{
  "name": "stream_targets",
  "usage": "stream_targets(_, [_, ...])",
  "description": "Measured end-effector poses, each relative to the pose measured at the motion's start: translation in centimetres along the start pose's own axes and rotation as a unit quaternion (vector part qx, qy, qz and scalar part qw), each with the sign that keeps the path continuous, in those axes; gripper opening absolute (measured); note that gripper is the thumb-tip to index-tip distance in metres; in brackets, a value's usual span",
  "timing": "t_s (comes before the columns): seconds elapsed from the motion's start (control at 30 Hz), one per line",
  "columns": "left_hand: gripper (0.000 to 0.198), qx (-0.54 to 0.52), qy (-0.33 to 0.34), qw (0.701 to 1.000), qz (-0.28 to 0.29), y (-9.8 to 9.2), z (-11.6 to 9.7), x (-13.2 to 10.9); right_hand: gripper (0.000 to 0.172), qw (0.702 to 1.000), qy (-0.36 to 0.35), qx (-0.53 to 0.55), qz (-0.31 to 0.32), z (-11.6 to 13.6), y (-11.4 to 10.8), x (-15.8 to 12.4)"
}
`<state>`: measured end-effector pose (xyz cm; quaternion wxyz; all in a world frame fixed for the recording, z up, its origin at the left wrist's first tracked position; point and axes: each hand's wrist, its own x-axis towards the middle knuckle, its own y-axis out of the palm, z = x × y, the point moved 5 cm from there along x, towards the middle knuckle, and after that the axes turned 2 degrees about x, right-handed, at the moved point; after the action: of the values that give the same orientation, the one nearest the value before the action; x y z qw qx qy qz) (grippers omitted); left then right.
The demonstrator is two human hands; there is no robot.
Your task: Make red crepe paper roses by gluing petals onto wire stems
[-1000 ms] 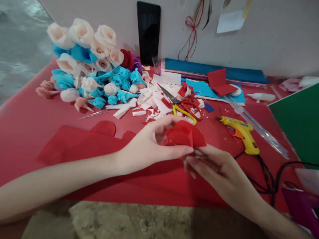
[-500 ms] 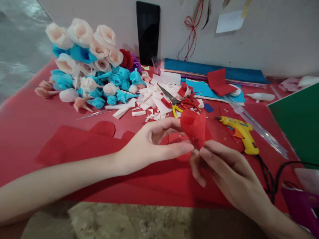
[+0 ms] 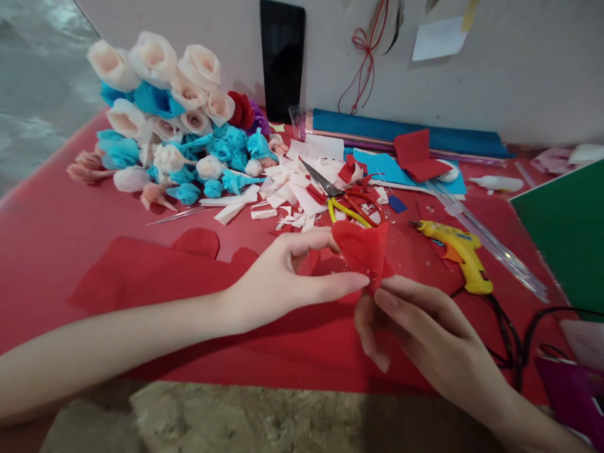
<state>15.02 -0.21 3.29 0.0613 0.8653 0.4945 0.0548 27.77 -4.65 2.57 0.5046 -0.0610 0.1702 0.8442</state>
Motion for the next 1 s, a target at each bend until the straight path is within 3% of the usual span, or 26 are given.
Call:
stream_targets(0.17, [0.018,0.012,-0.009,1.0,0.003,0.1,0.3,0.0,0.016,0.996,-0.037,-0.077,-0.025,0.9,0.1,0.4])
stream_targets(0.37, [0.016,0.014,0.008,1.0,0.0,0.3,0.5,0.0,0.028,0.988,-0.034,-0.146,-0.048,1.3,0.2,0.5])
stream_targets(0.5, [0.036,0.064,0.056,0.996,-0.037,-0.1,0.0,-0.2,0.029,0.984,-0.027,-0.169,-0.055,1.2,0.0,0.3])
stream_targets(0.6, [0.052,0.208,0.216,0.951,-0.075,-0.8,-2.3,-0.7,0.031,0.981,-0.029,-0.18,-0.063,1.2,-0.1,0.3])
stream_targets(0.63, [0.051,0.274,0.301,0.91,-0.079,-0.7,-3.4,-1.0,0.03,0.981,-0.028,-0.181,-0.068,1.2,-0.2,0.3])
stream_targets(0.67, [0.044,0.347,0.306,0.885,-0.054,-0.5,-3.7,-0.9,0.029,0.981,-0.027,-0.18,-0.072,1.2,-0.2,0.3])
stream_targets(0.73, [0.026,0.389,0.282,0.877,-0.011,-0.6,-4.0,-0.6,0.026,0.98,-0.024,-0.183,-0.077,1.4,-0.3,0.3])
stream_targets(0.8, [0.005,0.377,0.219,0.9,-0.004,-1.0,-4.1,0.0,0.026,0.977,-0.028,-0.196,-0.077,1.6,-0.3,0.4])
stream_targets(0.9, [0.007,0.343,0.159,0.926,-0.01,-1.3,-3.9,0.6,0.027,0.97,-0.036,-0.227,-0.075,1.8,-0.2,0.3])
stream_targets(1.0, [0.01,0.307,0.143,0.941,-0.012,-1.5,-3.6,0.6,0.027,0.962,-0.04,-0.26,-0.077,1.8,-0.4,0.2])
